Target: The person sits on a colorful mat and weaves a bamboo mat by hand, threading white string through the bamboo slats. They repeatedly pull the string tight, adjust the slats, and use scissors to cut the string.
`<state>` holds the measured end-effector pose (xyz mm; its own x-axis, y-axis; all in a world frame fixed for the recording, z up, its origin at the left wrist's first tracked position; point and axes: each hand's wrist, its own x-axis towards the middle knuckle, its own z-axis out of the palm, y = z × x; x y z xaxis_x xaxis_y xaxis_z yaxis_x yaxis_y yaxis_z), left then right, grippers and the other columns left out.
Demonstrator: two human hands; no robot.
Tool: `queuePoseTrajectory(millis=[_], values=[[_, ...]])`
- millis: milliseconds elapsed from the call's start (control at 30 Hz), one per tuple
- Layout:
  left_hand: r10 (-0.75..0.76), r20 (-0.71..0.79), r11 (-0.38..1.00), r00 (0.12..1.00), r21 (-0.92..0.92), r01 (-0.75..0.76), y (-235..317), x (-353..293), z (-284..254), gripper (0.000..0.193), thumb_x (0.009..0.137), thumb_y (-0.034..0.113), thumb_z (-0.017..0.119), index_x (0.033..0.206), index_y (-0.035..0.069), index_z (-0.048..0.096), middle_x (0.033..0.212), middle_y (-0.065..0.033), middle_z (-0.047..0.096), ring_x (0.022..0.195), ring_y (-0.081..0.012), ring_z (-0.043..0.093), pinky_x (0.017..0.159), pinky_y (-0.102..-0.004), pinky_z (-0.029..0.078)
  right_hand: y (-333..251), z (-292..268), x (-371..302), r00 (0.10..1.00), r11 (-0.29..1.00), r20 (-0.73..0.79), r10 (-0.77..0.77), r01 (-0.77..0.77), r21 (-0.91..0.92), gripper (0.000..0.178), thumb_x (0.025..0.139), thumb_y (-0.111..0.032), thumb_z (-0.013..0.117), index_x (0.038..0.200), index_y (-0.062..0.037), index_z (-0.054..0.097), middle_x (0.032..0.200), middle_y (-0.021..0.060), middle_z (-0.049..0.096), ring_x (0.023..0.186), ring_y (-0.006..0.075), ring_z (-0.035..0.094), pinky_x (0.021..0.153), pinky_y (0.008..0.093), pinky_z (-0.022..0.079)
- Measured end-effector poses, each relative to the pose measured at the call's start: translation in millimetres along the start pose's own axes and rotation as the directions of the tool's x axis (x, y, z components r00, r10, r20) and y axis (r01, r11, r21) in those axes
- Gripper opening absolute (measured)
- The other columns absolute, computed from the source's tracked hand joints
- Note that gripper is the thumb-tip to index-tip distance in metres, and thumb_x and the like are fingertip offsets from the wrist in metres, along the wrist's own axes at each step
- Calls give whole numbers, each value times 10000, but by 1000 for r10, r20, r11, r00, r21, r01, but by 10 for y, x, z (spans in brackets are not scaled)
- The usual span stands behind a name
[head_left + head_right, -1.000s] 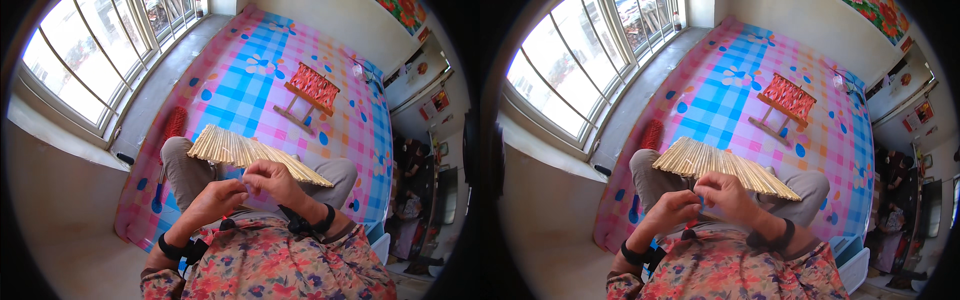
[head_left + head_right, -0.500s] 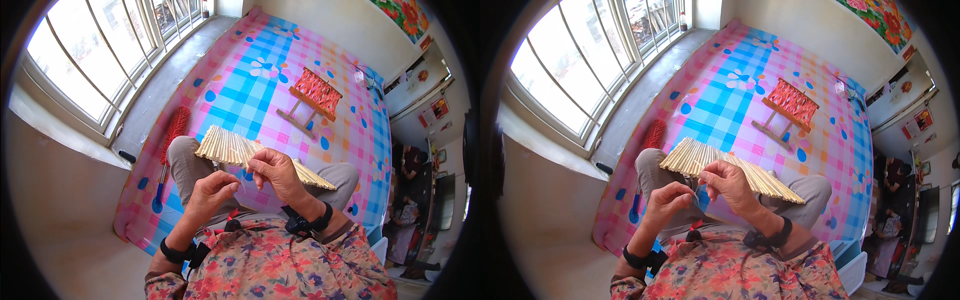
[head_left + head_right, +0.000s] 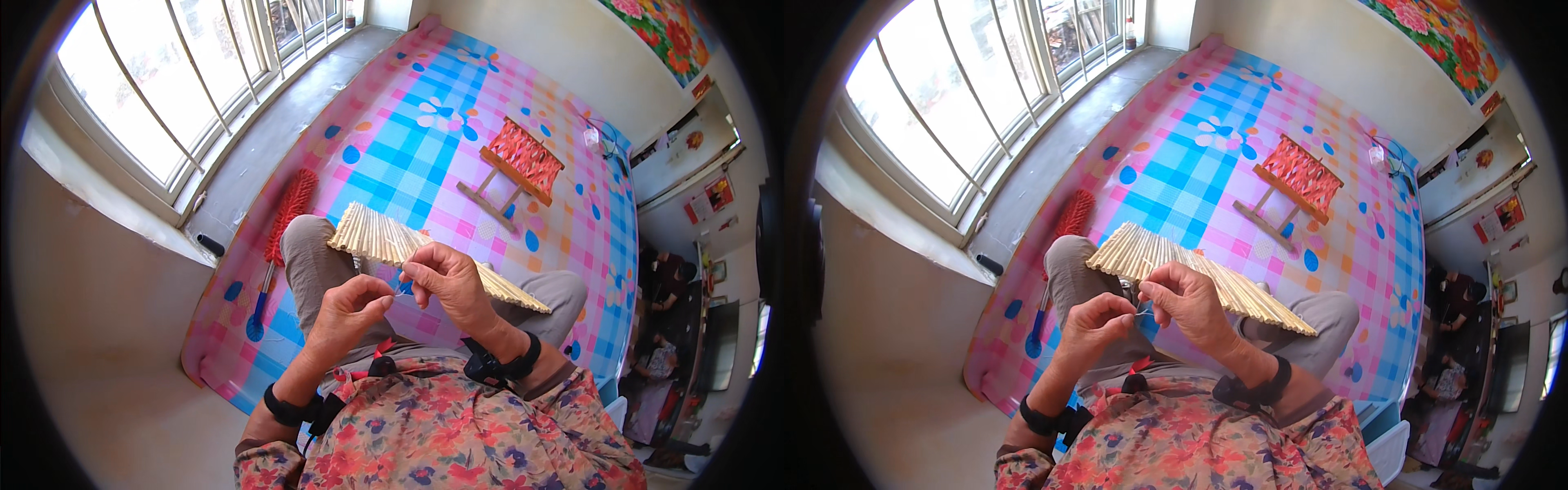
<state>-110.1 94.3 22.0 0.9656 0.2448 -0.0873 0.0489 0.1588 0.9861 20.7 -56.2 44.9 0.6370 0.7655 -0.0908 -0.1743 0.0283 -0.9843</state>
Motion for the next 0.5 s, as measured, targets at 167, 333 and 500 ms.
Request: queuePoseTrajectory(millis=[167, 333, 500], values=[[5, 3, 997, 1000, -79, -5, -14, -9, 17, 125, 916, 81, 677, 1021, 13, 667, 894, 31, 633, 795, -36, 543, 712, -196, 452, 19, 21, 18, 1000, 998, -2, 1, -1, 64, 151, 962, -156, 630, 989, -9, 610, 847, 47, 670, 573, 61, 580, 500, 203, 468], [7, 31, 995, 999, -99, -4, -49, 6, -17, 107, 921, 62, 669, 1017, 14, 666, 885, 41, 626, 802, -27, 540, 704, -193, 453, 33, 16, 35, 997, 989, -20, 78, -75, 127, 155, 967, -162, 621, 994, -11, 602, 863, 68, 683, 563, 68, 587, 486, 208, 479], [15, 46, 989, 999, -146, -8, -73, 5, -17, 89, 922, 54, 662, 1003, 16, 664, 862, 47, 616, 785, -27, 539, 690, -194, 454, 42, -11, 46, 990, 969, -10, 142, -137, 205, 137, 973, -181, 614, 951, -46, 607, 852, 76, 681, 580, 89, 583, 504, 226, 500]])
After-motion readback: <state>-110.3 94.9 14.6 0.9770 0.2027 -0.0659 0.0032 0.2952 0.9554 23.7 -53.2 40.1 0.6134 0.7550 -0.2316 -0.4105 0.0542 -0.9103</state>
